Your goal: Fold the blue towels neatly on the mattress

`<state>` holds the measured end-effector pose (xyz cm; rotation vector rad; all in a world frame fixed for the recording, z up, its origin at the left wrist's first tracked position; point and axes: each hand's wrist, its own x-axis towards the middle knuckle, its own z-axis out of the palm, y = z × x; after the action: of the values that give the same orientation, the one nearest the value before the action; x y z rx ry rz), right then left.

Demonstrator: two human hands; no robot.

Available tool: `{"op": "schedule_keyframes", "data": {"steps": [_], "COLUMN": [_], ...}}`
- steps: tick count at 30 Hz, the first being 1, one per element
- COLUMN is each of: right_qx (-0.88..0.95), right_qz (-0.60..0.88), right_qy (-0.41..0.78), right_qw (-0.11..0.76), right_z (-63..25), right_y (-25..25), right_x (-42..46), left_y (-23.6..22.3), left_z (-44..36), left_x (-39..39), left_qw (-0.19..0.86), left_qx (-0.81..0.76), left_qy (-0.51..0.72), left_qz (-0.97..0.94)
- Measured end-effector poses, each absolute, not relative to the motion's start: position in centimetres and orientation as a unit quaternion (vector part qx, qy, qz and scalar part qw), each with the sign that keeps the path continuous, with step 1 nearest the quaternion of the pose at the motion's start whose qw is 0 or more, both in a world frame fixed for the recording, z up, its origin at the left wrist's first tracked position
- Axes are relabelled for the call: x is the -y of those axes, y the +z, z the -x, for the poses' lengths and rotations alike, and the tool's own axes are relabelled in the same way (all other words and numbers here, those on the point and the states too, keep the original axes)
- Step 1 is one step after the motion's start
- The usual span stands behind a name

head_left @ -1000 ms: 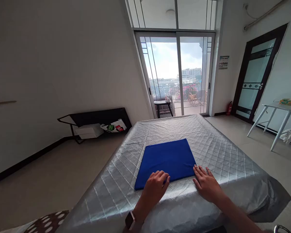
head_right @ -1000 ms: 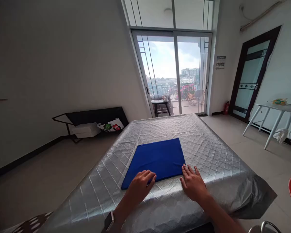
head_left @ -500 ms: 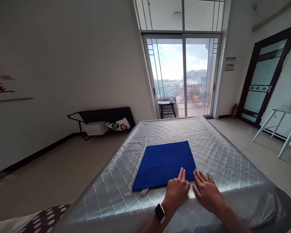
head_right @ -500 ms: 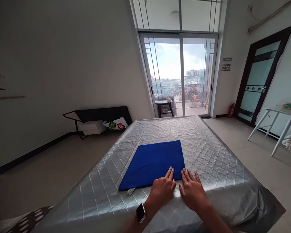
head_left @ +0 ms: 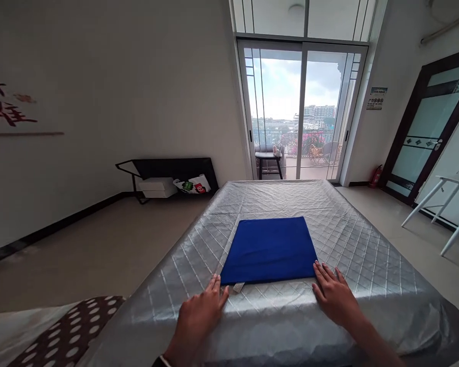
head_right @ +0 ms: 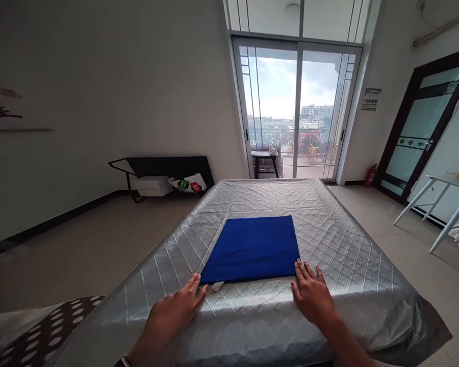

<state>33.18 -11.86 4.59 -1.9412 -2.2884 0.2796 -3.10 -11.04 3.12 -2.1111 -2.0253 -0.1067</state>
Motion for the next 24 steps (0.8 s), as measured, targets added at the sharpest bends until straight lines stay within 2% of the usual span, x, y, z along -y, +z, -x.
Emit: {"op": "schedule_keyframes", "data": {"steps": [9,18,24], "right_qx": [0.753,0.752,0.75], "right_qz": [0.654,0.656,0.657], "right_qy": [0.07,0.062,0.059], "right_qw": [0.026,0.017,0.033], "right_z": [-33.7,-33.7,-33.9], "right_y": [4.1,4.3,4.1], "right_x": [11.6,11.4,11.3], "left_y": [4.1,3.9,2.8], "left_z": [1.2,0.3,1.0], "left_x": [11.5,9.9,9.5], "left_qw": [0.082,0.004,0.042], "left_qx": [0.645,0.605,0.572], "left_qy": [-0.158,-0.158,-0.187], "left_qz": [0.744,0.78,0.798]}}
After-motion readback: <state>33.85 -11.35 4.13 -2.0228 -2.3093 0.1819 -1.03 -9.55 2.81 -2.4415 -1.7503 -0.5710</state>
